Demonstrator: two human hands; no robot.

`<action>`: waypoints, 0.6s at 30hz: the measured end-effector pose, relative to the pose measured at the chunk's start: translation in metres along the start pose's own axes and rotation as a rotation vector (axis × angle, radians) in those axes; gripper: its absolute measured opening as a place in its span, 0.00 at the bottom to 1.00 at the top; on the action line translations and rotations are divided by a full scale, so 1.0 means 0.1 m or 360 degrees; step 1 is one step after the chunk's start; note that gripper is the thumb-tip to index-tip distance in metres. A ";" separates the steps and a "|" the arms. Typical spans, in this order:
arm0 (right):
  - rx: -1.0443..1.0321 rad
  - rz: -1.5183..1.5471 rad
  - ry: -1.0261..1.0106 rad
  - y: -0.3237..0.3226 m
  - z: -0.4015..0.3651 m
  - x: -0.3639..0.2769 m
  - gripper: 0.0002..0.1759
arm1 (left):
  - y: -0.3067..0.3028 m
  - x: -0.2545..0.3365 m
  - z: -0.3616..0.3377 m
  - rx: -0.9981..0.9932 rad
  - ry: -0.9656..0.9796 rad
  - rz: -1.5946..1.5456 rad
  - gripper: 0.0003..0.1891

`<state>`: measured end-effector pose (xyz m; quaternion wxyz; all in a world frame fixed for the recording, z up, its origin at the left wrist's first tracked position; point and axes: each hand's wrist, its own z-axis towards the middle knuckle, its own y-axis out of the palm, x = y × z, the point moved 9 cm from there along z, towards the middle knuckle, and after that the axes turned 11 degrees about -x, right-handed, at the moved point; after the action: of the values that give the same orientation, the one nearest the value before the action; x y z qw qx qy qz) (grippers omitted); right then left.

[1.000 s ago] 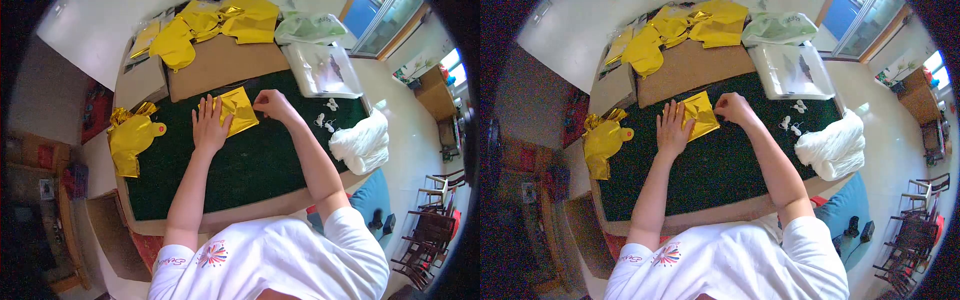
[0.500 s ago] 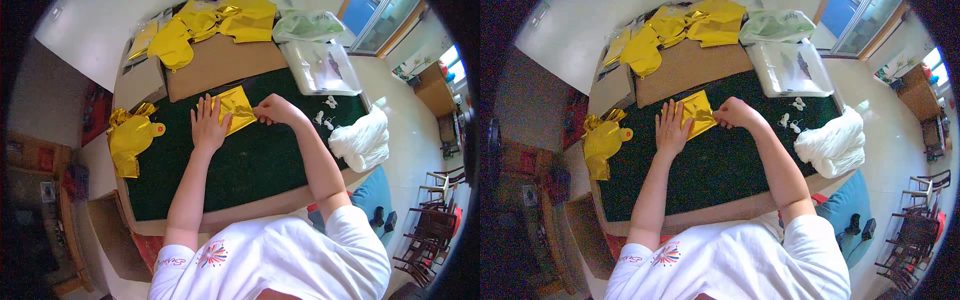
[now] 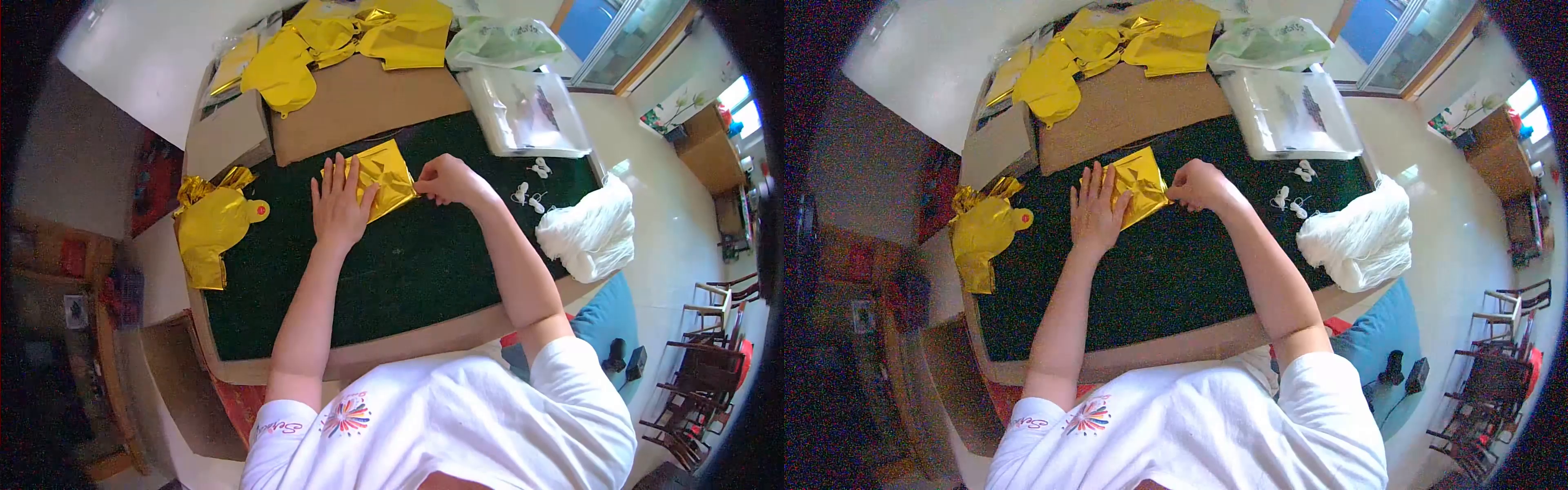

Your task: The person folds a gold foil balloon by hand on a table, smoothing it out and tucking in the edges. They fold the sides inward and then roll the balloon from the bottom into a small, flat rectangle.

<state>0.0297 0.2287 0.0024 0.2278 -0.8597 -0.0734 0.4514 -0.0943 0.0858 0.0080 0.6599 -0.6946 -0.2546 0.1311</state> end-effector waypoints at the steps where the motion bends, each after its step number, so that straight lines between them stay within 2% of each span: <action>1: 0.0046 -0.0085 0.0019 -0.02 -0.01 -0.01 0.12 | -0.01 0.01 0.00 -0.0018 -0.0021 0.0029 0.35; 2: 0.0048 -0.0082 0.0020 0.02 -0.01 -0.03 0.12 | -0.01 0.01 0.00 -0.0037 -0.0043 0.0059 0.35; 4: 0.0267 -0.0468 -0.0004 -0.03 -0.03 -0.13 0.10 | -0.03 0.02 0.00 -0.0040 -0.0043 0.0047 0.35; 8: 0.0063 -0.0230 -0.0030 -0.04 -0.03 -0.03 0.08 | -0.02 0.01 0.00 -0.0034 -0.0040 0.0050 0.35; 10: 0.0097 -0.0085 -0.0234 -0.15 -0.12 -0.08 0.07 | -0.02 0.02 -0.01 -0.0024 -0.0028 0.0045 0.35; 11: 0.0179 -0.0360 -0.0384 -0.21 -0.20 -0.19 0.09 | -0.03 0.01 -0.01 -0.0015 -0.0023 0.0040 0.35; 12: 0.0175 -0.0362 -0.0393 -0.22 -0.23 -0.15 0.09 | -0.02 0.00 -0.01 -0.0011 -0.0032 0.0044 0.35; 14: 0.0176 -0.0716 -0.1058 -0.09 -0.49 -0.39 0.21 | -0.03 0.01 -0.01 0.0040 0.0009 0.0065 0.36; 15: 0.0172 -0.0720 -0.1057 -0.08 -0.55 -0.38 0.21 | -0.03 0.00 -0.01 0.0040 0.0006 0.0060 0.36; 17: 0.0200 -0.1277 -0.1037 0.04 -0.71 -0.39 0.33 | -0.01 0.01 0.00 0.0033 0.0006 0.0030 0.36; 18: 0.0200 -0.1361 -0.1040 0.07 -0.73 -0.37 0.37 | -0.02 0.02 -0.01 0.0037 0.0002 0.0023 0.36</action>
<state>0.0663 0.1868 0.0623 0.4076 -0.5527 -0.4566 0.5656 -0.0930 0.0861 0.0101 0.6670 -0.6889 -0.2477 0.1385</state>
